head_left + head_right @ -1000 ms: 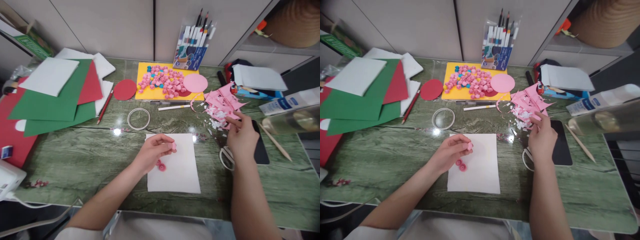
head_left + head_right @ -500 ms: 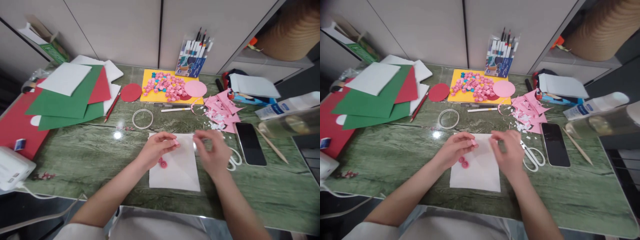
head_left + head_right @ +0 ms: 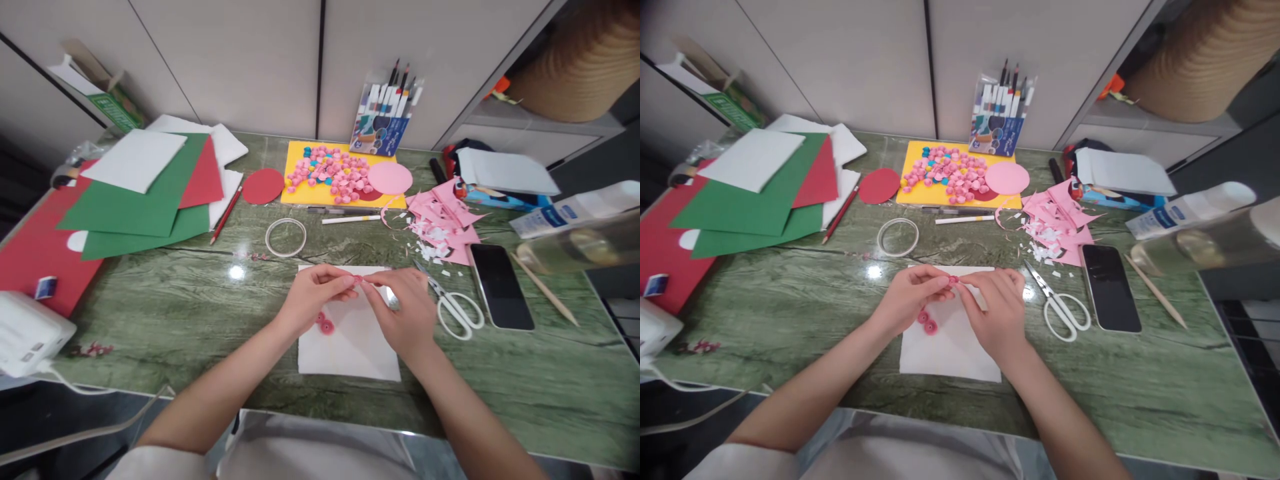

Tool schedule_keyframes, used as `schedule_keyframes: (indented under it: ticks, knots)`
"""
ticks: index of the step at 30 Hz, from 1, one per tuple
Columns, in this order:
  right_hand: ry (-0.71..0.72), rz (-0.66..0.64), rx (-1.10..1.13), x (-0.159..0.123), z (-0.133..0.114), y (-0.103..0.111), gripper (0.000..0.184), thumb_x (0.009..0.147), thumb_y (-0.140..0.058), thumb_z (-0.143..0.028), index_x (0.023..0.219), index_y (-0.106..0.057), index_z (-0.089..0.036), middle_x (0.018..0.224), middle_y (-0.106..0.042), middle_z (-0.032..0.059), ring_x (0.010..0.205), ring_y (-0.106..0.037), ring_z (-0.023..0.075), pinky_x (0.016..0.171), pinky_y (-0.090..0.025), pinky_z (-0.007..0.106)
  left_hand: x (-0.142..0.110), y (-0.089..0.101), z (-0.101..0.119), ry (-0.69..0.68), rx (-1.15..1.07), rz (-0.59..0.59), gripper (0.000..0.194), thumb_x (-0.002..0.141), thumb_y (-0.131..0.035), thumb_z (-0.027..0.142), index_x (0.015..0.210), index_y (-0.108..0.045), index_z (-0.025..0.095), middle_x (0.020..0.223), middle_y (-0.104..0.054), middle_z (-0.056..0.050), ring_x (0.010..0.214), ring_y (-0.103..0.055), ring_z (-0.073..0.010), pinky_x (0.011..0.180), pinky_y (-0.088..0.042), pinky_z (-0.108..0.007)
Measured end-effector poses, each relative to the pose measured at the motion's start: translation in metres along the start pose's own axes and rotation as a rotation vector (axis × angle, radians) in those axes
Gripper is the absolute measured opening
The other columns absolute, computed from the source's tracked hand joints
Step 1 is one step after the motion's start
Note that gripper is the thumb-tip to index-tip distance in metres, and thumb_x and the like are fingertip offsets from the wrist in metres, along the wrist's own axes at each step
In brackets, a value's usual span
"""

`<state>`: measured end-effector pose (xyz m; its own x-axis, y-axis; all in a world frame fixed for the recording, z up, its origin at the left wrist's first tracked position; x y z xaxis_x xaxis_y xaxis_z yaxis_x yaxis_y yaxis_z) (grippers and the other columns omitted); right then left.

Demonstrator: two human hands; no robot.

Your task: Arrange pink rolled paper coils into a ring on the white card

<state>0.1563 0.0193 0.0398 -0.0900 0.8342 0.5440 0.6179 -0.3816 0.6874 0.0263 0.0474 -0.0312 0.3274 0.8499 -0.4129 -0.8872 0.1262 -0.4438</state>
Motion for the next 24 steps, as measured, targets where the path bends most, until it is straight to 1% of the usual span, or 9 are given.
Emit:
schedule_keyframes:
  ticks: [6, 13, 19, 22, 24]
  knots:
    - [-0.105, -0.085, 0.047, 0.001, 0.008, -0.003, 0.009, 0.084, -0.056, -0.026, 0.079, -0.061, -0.021, 0.076, -0.068, 0.0003, 0.072, -0.061, 0.0156, 0.077, -0.04, 0.034, 0.0, 0.0, 0.0, -0.002, 0.084, -0.009, 0.021, 0.068, -0.073, 0.032, 0.075, -0.069, 0.013, 0.068, -0.068, -0.004, 0.063, -0.063, -0.0116, 0.062, -0.049, -0.023]
    - [-0.222, -0.224, 0.156, 0.001, 0.014, -0.012, 0.016, 0.086, -0.05, -0.029, 0.078, -0.061, -0.022, 0.078, -0.068, 0.0008, 0.074, -0.061, 0.0164, 0.07, -0.042, 0.031, 0.0, -0.001, 0.003, -0.051, 0.175, -0.004, 0.018, 0.069, -0.071, 0.032, 0.073, -0.067, 0.015, 0.066, -0.067, -0.003, 0.062, -0.062, -0.0118, 0.062, -0.049, -0.024]
    - [-0.276, -0.282, 0.16, -0.001, 0.021, -0.018, 0.011, 0.08, -0.055, -0.024, 0.071, -0.06, -0.02, 0.068, -0.064, -0.0016, 0.065, -0.059, 0.0139, 0.064, -0.042, 0.026, -0.002, -0.002, 0.009, -0.118, 0.306, -0.008, 0.017, 0.07, -0.07, 0.032, 0.073, -0.067, 0.015, 0.066, -0.066, -0.002, 0.061, -0.061, -0.0118, 0.062, -0.048, -0.024]
    - [-0.341, -0.309, 0.216, -0.004, 0.029, -0.021, 0.01, 0.079, -0.055, -0.024, 0.071, -0.06, -0.02, 0.067, -0.063, -0.0017, 0.061, -0.056, 0.0129, 0.06, -0.042, 0.025, -0.003, -0.002, 0.014, -0.166, 0.408, 0.0, 0.02, 0.076, -0.063, 0.035, 0.076, -0.068, 0.015, 0.067, -0.066, -0.003, 0.061, -0.061, -0.0126, 0.06, -0.047, -0.024]
    - [-0.398, -0.319, 0.278, -0.005, 0.035, -0.024, 0.01, 0.078, -0.055, -0.025, 0.07, -0.06, -0.02, 0.065, -0.063, -0.0017, 0.058, -0.055, 0.0121, 0.058, -0.043, 0.024, -0.004, 0.001, 0.022, -0.217, 0.491, 0.035, 0.023, 0.08, -0.059, 0.037, 0.081, -0.069, 0.016, 0.069, -0.066, -0.003, 0.061, -0.061, -0.013, 0.058, -0.046, -0.023]
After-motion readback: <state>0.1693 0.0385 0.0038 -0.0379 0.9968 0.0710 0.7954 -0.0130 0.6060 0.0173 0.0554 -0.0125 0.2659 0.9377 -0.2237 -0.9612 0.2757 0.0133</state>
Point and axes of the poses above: each hand's wrist, its own x-axis towards the middle knuckle, its own y-axis out of the back of the hand, z = x × y, the point moved 7 cm from there along x, towards the middle knuckle
